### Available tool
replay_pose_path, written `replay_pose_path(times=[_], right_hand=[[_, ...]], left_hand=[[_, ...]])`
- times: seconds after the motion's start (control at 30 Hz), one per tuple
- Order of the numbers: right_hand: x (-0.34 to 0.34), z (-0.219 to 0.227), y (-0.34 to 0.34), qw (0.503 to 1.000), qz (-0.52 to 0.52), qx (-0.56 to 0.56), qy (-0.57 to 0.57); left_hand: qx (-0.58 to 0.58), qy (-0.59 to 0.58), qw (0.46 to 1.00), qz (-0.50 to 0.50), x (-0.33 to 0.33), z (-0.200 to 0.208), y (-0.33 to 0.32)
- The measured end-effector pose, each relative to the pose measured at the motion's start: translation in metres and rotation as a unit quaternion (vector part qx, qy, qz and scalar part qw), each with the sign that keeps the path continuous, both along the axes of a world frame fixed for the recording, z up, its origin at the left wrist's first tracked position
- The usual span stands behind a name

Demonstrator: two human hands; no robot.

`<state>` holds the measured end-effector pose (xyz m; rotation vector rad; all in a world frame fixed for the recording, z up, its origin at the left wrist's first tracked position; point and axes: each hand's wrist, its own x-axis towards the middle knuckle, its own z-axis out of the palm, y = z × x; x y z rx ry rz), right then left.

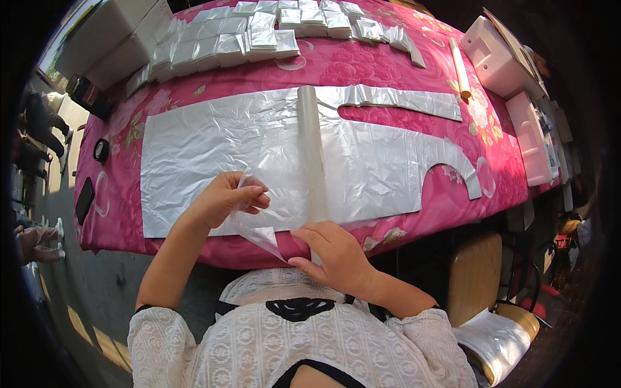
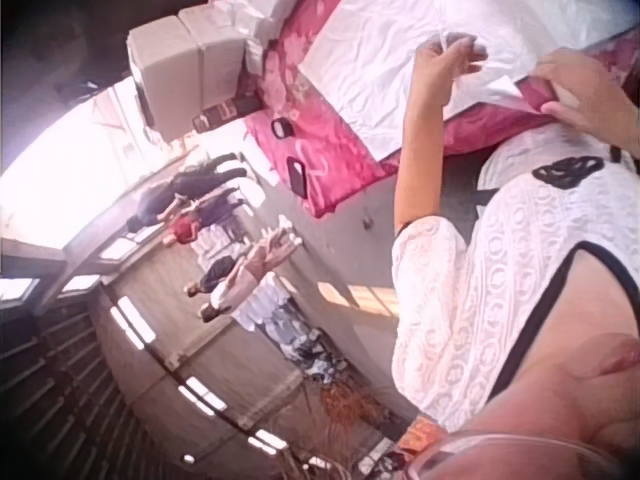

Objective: The person unrolls a roll of clear plastic wrap on a pink tablecloth, cuts off a sheet, and wraps a small white rectangular item. They repeat this process multiple times, placing each wrapped item on the table.

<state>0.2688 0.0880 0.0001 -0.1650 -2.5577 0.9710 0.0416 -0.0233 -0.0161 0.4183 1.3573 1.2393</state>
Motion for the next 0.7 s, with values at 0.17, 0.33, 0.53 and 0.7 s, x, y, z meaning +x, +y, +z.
replay_pose_path(times=[0.17,0.33,0.53,0.7], right_hand=[[0.020,0.003,0.000,0.951,-0.196,0.071,-0.228],[0.021,-0.028,0.001,0.909,-0.142,-0.174,-0.350],[0.039,-0.019,0.016,0.891,-0.179,-0.207,-0.363],[0.049,-0.020,0.022,0.897,-0.159,-0.190,-0.366]], left_hand=[[-0.115,0.105,0.985,0.070,-0.072,-0.008,-0.082],[-0.165,0.140,0.975,0.050,-0.100,-0.017,-0.086],[-0.221,0.175,0.959,0.015,-0.116,-0.012,-0.087],[-0.291,0.308,0.905,-0.039,-0.147,-0.012,-0.109]])
